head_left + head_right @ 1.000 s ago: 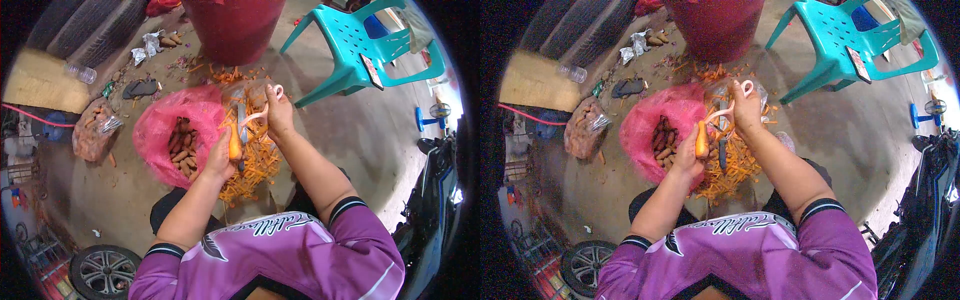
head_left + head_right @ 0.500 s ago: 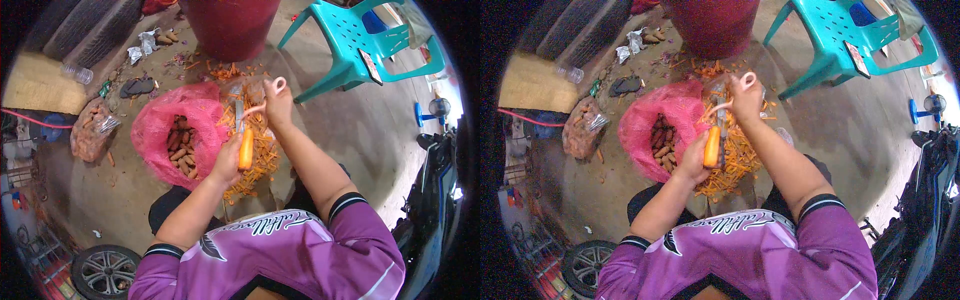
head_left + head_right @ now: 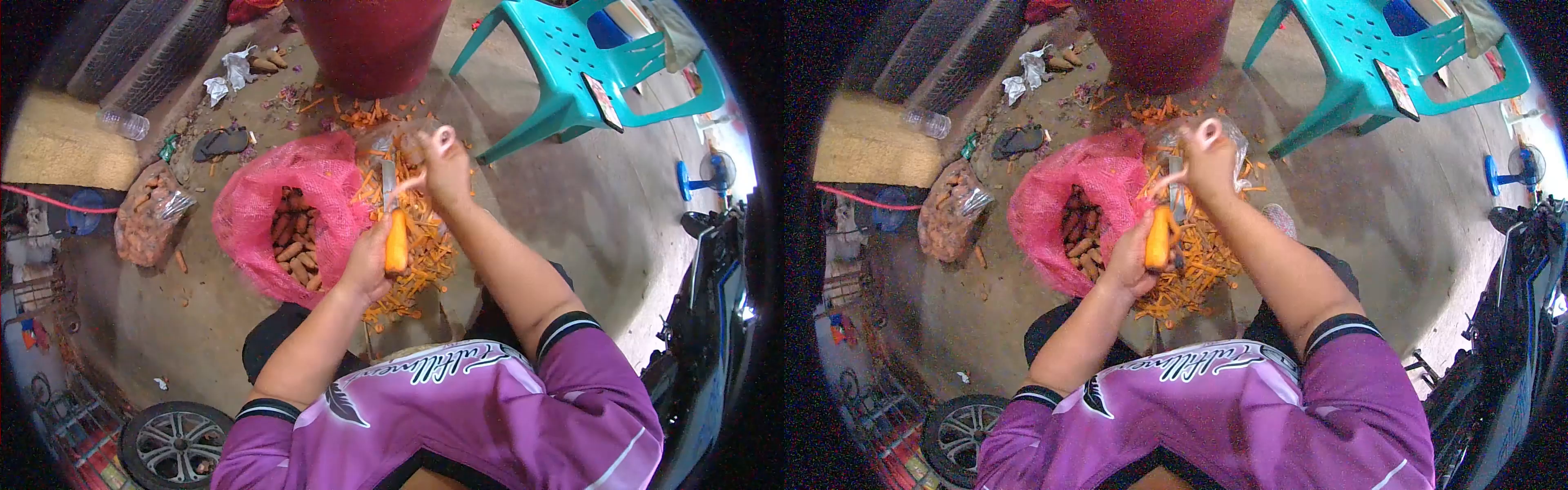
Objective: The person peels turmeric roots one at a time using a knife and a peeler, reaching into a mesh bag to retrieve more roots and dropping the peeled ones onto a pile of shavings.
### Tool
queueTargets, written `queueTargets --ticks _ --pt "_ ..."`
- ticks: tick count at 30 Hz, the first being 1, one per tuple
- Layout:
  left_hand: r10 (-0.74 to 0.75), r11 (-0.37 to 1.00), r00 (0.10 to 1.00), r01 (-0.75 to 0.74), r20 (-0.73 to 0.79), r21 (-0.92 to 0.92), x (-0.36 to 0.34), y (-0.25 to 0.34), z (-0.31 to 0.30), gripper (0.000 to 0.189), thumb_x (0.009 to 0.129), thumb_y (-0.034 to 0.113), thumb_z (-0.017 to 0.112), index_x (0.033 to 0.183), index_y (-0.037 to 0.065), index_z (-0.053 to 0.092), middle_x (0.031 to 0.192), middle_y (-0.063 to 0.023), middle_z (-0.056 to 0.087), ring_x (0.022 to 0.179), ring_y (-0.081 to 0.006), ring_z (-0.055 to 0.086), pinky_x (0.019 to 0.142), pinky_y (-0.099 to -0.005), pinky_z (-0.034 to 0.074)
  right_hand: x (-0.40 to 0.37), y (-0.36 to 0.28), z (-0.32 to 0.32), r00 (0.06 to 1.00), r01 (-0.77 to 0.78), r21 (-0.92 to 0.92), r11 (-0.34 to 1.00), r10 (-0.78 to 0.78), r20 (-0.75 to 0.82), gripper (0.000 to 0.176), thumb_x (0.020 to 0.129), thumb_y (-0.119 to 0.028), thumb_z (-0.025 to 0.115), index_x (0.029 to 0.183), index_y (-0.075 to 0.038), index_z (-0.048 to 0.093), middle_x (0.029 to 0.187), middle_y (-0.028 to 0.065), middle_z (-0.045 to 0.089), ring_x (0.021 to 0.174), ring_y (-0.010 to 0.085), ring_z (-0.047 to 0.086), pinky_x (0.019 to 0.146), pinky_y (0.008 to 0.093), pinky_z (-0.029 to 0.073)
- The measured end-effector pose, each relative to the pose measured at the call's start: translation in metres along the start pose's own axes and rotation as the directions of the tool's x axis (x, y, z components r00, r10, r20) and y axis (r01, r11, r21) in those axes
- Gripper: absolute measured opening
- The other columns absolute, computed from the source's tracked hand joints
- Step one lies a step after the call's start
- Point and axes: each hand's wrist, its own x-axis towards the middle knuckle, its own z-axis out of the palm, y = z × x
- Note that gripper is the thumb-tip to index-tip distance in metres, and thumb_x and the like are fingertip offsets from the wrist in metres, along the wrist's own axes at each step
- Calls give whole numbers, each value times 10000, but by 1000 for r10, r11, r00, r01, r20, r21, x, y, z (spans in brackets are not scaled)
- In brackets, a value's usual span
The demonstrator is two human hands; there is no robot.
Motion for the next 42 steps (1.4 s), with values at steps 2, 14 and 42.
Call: queueTargets --ticks 2,14,42 --pt "-54 998 998 54 41 -10 -6 5 8 373 878 385 352 970 49 486 665 -49 520 531 -147 511 425 -244 413 9 6 -4 995 23 32 999 -19 -98 213 786 -227 557 828 -35 477 684 6 449 584 81 401 486 236 342" --pt "25 998 994 -30 -106 -47 6 1 -7 337 878 373 359 1001 83 482 692 -28 501 557 -137 516 451 -259 430 -26 8 8 992 9 -88 996 2 128 219 780 -224 580 803 -33 474 657 6 463 560 85 433 462 245 362" --pt "-20 989 991 0 -134 -147 -1 11 11 296 875 333 391 955 72 504 725 -25 526 608 -114 507 511 -228 414 -43 -9 9 967 -107 -124 986 133 216 205 775 -229 573 779 -45 484 637 4 450 555 84 416 456 263 352"
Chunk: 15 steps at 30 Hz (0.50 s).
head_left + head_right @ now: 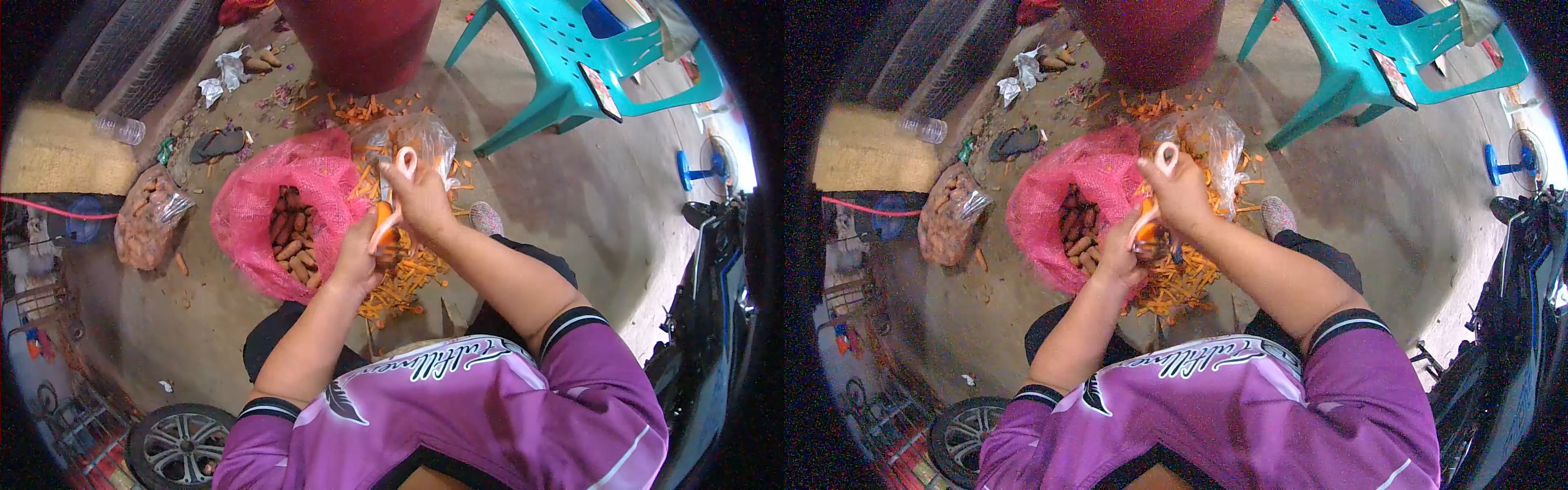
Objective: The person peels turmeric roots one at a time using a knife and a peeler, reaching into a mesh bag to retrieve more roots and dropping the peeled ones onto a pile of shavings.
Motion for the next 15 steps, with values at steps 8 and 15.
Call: queueTargets --ticks 8,15 --pt "-70 992 995 63 65 106 -3 -3 -5 330 864 370 397 948 66 494 690 -42 521 538 -136 502 461 -253 424 46 9 -26 952 79 127 989 -37 -305 213 761 -200 599 744 -26 477 616 20 478 543 99 435 477 275 366" --pt "-68 997 995 66 -70 -35 2 2 -8 332 857 431 375 921 137 515 684 3 494 559 -120 473 450 -259 391 -2 6 4 987 123 73 990 -115 -109 201 751 -178 611 737 -30 476 637 20 481 563 100 433 491 266 369"
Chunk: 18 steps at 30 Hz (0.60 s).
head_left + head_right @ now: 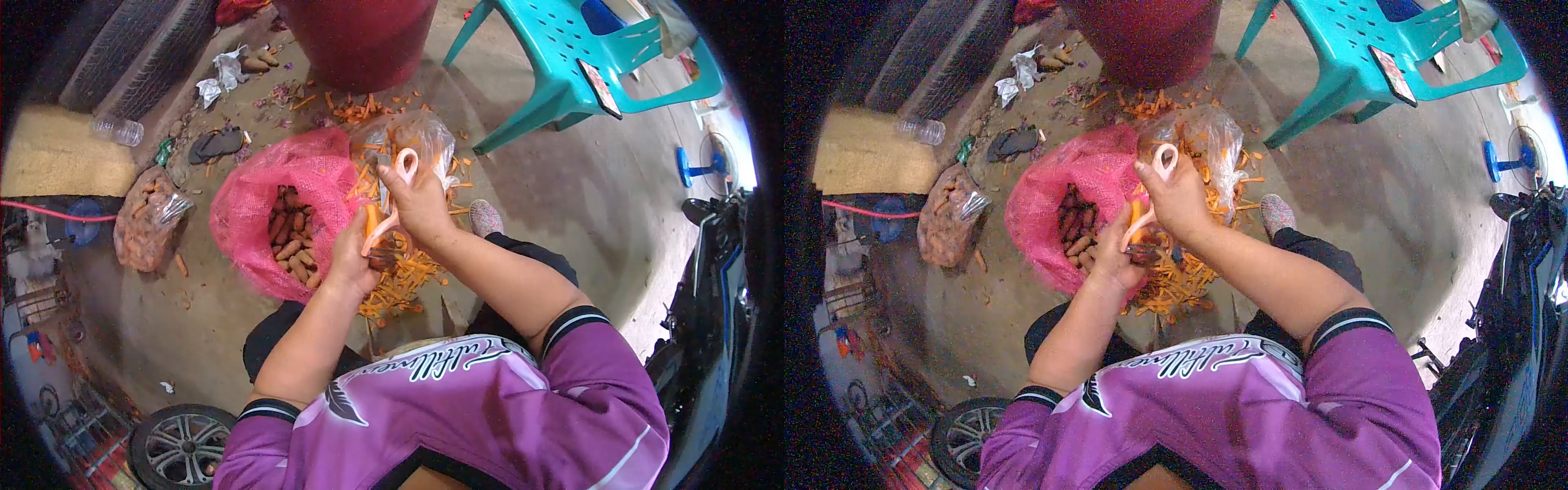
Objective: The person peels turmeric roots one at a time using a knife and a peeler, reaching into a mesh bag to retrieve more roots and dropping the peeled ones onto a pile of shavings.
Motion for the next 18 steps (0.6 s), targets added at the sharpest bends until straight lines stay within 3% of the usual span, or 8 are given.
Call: queueTargets --ticks 4,7,10,11,12,14,15,18 --pt "-84 994 994 80 68 72 -8 -4 1 300 852 419 388 940 158 509 667 0 480 546 -122 469 463 -279 396 22 10 -12 999 -14 -36 999 13 -34 218 787 -212 570 843 -22 478 680 9 456 595 85 419 519 251 363" --pt "-144 989 966 149 215 -6 -6 -9 -2 296 859 396 378 953 146 507 647 -2 471 544 -131 470 471 -281 400 44 1 -23 966 -49 8 999 49 -254 178 750 -155 599 763 -35 468 666 29 479 597 98 436 515 260 378" --pt "-44 994 990 57 136 -91 1 -4 -4 290 863 359 368 987 128 494 733 -17 504 594 -128 460 472 -250 385 31 -5 -14 979 -74 74 994 87 -182 204 740 -169 612 784 -27 474 675 36 486 599 101 437 522 271 385" --pt "-52 983 961 97 271 -156 7 -2 -17 291 871 338 359 1012 121 491 782 -34 533 643 -145 502 493 -277 423 26 11 -9 984 -21 -11 1000 18 -178 224 738 -186 623 795 -20 483 692 40 498 614 110 444 544 277 394" --pt "-53 981 966 97 255 -165 7 0 -19 291 872 331 358 1020 117 487 804 -42 541 667 -152 514 520 -289 437 10 -5 -7 998 -57 -44 997 55 -36 260 734 -203 632 821 -6 487 703 56 509 624 126 459 557 286 403" --pt "-52 978 973 95 223 -185 8 3 -20 291 874 316 356 1036 110 481 847 -58 557 716 -167 539 573 -313 465 -4 7 -3 994 -25 -62 998 31 103 263 774 -213 585 900 -11 473 745 18 477 665 85 428 575 239 378" --pt "-31 963 959 104 281 -249 2 2 -13 301 874 315 357 1042 96 475 904 -80 566 793 -189 557 680 -340 473 -3 8 -3 997 -1 -77 997 7 82 260 773 -211 586 892 -9 473 745 20 479 668 84 429 576 242 379" --pt "-28 991 999 31 27 -131 -8 -1 11 289 859 372 389 929 117 505 809 -50 540 703 -172 524 585 -306 437 6 14 -7 999 37 -129 991 -38 -5 252 771 -207 588 872 -7 473 737 24 484 669 85 437 573 249 384"
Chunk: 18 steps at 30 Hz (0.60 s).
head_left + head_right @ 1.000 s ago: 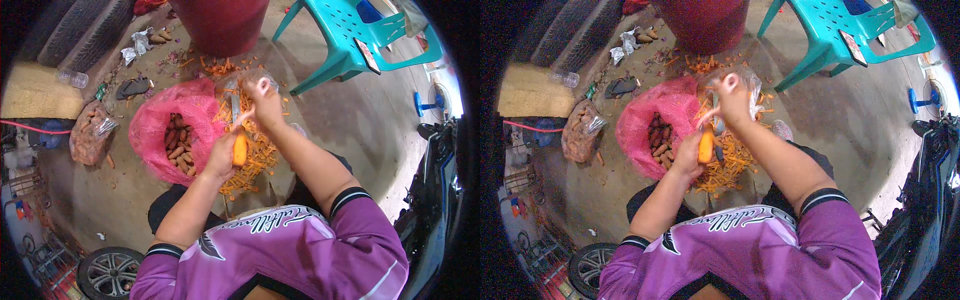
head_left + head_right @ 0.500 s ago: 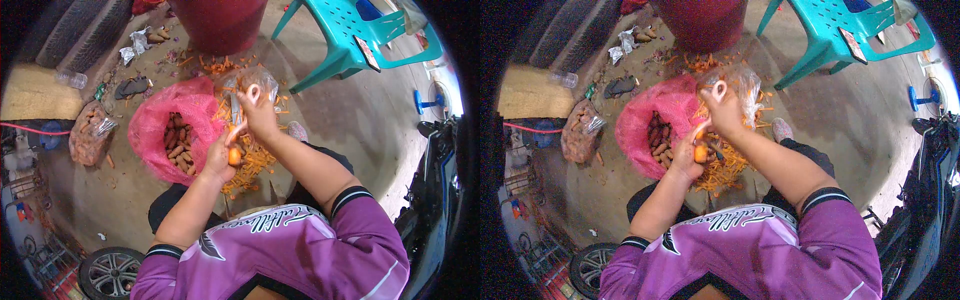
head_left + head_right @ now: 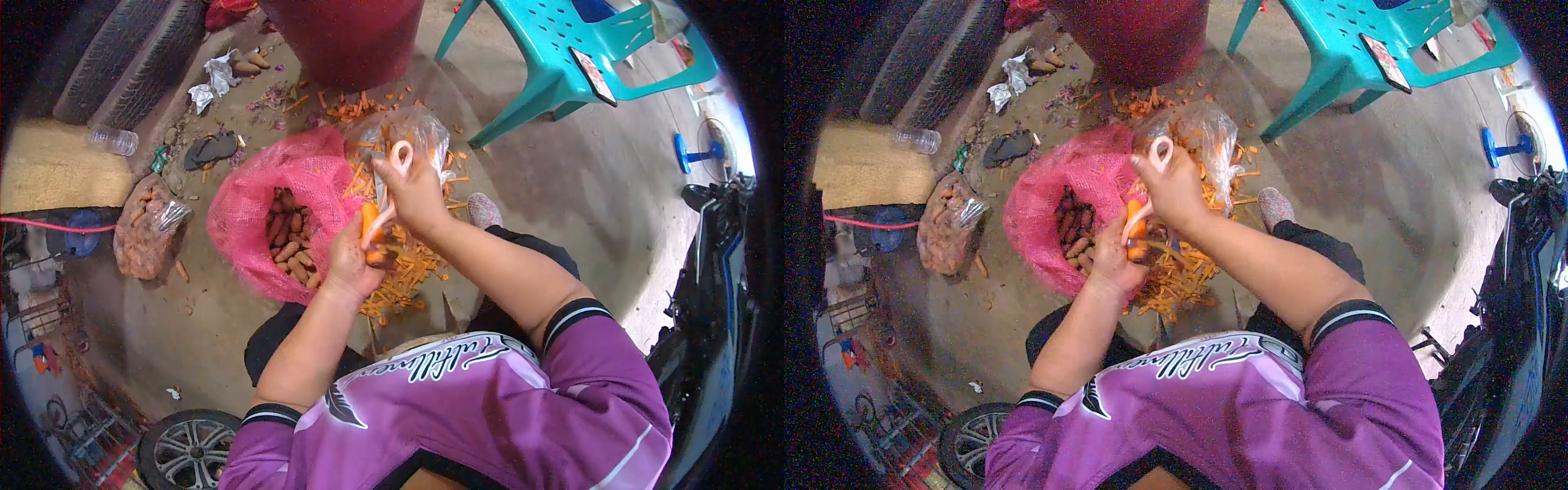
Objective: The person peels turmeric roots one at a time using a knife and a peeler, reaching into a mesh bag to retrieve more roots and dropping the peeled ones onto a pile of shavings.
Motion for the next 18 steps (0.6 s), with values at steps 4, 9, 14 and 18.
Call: queueTargets --ticks 4,9,14,18 --pt "-134 990 948 139 289 4 9 -12 -25 323 856 392 399 938 92 485 755 -46 489 638 -157 479 553 -279 420 41 3 -20 983 -69 10 998 70 -172 242 774 -210 585 860 -15 470 709 32 483 632 96 449 545 256 387" --pt "-55 995 986 42 160 85 12 -2 -25 334 855 384 411 962 77 491 764 -48 508 660 -158 504 543 -284 428 29 -4 -11 974 -193 217 957 213 -74 217 781 -219 574 825 -34 471 664 28 460 580 100 429 502 261 377" --pt "3 996 1000 -4 20 92 15 -1 -24 331 864 361 403 1010 82 503 797 -45 543 679 -155 533 546 -283 441 -8 -5 2 997 2 29 1000 -4 79 232 778 -224 583 819 -18 484 659 31 466 594 97 428 519 259 375" --pt "51 982 998 -55 28 179 7 -3 -9 302 868 344 403 1018 101 502 784 -33 537 654 -148 531 534 -266 446 4 -5 -6 995 -67 20 998 65 73 251 775 -224 590 838 -5 486 700 32 479 607 101 430 550 257 381"
